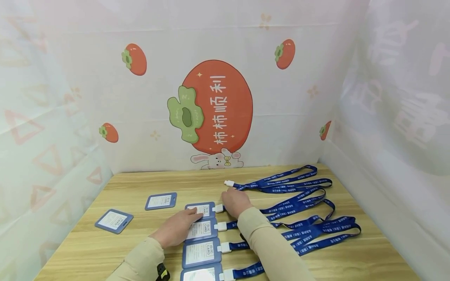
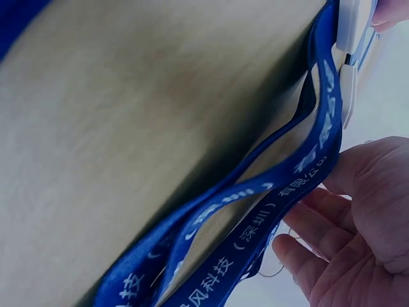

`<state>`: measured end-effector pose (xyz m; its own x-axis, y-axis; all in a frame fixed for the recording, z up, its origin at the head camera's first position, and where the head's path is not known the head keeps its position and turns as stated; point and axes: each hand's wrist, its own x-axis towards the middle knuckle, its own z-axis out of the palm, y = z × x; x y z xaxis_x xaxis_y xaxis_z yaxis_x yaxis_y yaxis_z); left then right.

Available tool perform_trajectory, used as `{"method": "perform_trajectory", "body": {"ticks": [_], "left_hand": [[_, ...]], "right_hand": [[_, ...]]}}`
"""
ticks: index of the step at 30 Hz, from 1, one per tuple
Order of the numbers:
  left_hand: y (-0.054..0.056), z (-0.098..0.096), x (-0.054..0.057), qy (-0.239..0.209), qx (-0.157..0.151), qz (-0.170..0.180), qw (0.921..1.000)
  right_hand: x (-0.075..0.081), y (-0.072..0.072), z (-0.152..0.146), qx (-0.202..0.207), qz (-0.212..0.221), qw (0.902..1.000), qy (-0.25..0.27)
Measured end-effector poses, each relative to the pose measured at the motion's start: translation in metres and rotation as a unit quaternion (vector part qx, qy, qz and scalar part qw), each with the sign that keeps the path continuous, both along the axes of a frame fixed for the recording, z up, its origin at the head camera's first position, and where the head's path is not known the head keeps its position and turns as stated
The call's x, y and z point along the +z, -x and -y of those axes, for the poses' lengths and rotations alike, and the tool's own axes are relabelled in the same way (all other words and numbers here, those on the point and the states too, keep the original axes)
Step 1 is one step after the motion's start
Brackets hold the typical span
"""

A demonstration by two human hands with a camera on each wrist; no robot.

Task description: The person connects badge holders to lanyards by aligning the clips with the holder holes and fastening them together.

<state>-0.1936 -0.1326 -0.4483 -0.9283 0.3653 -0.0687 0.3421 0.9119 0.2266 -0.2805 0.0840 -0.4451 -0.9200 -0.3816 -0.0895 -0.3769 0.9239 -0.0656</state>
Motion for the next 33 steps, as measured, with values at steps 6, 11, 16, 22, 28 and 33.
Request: {"method": "perform_trajectory", "body": {"ticks": [6, 11, 16, 22, 28, 33], "left_hand": [[-0.001, 0.002, 0.000, 0.006, -0.005, -0.007, 0.9999], [-0.001, 0.002, -0.001, 0.006, -0.009, -0.012, 0.9999], [0.000, 0.002, -0.001, 0.005, -0.007, -0.010, 0.9999], [0.000, 0.002, -0.001, 0.006, -0.008, -0.012, 0.9999], [0.000, 0.001, 0.000, 0.004, -0.006, -0.009, 0.9999], [0.000, 0.001, -0.001, 0.006, -0.007, -0.010, 0.9999]], "right_hand": [[-0.001, -0.001, 0.006, 0.005, -0.005, 1.0000, 0.003], [-0.001, -0.002, 0.010, 0.010, -0.014, 0.9999, 0.000], [0.000, -0.002, 0.012, 0.013, -0.014, 0.9998, 0.003], [0.000, -0.002, 0.015, 0.009, -0.006, 0.9999, 0.004], [-0.001, -0.001, 0.017, 0.009, -0.004, 0.9999, -0.006], [0.001, -0.001, 0.018, 0.013, -0.007, 0.9998, -0.013]]}}
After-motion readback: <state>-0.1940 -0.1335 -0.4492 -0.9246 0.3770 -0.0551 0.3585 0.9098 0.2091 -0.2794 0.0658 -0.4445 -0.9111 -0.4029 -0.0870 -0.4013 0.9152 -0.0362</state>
